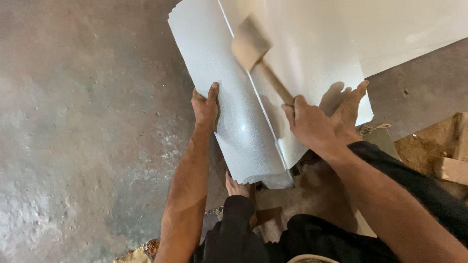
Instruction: The person repeatedly places white sheets over a metal bar and uses a wooden mallet to strike the fold line, creating a crease. They then move the finished sheets aside and continue with the next sheet in a repetitive cycle.
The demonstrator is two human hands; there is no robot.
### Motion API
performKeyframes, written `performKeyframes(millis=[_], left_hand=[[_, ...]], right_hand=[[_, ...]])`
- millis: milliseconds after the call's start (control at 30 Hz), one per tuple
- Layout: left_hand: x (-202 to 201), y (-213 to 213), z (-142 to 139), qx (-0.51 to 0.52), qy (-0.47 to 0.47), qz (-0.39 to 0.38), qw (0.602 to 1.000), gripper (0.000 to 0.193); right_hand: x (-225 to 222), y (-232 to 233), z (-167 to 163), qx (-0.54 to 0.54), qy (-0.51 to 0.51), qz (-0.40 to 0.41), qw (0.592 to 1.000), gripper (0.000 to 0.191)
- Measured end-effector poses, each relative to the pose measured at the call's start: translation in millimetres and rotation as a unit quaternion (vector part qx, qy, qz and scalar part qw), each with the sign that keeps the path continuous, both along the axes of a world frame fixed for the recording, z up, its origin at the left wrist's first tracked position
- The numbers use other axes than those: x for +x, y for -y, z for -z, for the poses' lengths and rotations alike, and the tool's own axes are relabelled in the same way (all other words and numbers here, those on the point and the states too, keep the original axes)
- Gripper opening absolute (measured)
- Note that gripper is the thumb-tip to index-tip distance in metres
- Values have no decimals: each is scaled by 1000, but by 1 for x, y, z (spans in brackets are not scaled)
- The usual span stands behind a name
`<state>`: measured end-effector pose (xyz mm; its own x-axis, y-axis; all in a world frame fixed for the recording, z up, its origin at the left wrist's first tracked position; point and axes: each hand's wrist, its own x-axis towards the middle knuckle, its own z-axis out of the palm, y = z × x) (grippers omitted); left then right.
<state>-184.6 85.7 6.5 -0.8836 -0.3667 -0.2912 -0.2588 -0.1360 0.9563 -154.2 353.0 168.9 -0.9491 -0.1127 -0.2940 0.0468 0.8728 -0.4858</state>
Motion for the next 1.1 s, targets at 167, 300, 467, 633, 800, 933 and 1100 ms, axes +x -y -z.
performKeyframes(millis=[167,300,467,633,800,933,1100], left_hand=[[1,1,12,-42,-34,6,999,53],[1,0,19,-49,-45,1,998,51],[3,1,22,-31,-48,10,998,52],[3,2,25,-57,11,4,998,54],[2,3,30,-58,-14,5,998,56],[4,4,33,-54,0,6,999,60],[8,3,34,-13,4,3,1000,63]], right_hand=[[32,-18,6,-102,-245,-48,963,33],[55,-30,12,-23,-156,-51,986,29],[82,-44,13,-129,-137,23,982,25],[101,-50,9,28,-3,-1,1000,28],[124,-55,-3,-119,-107,64,985,28],[146,-59,-7,3,65,48,997,30],[178,-69,-7,-34,-16,98,994,25]])
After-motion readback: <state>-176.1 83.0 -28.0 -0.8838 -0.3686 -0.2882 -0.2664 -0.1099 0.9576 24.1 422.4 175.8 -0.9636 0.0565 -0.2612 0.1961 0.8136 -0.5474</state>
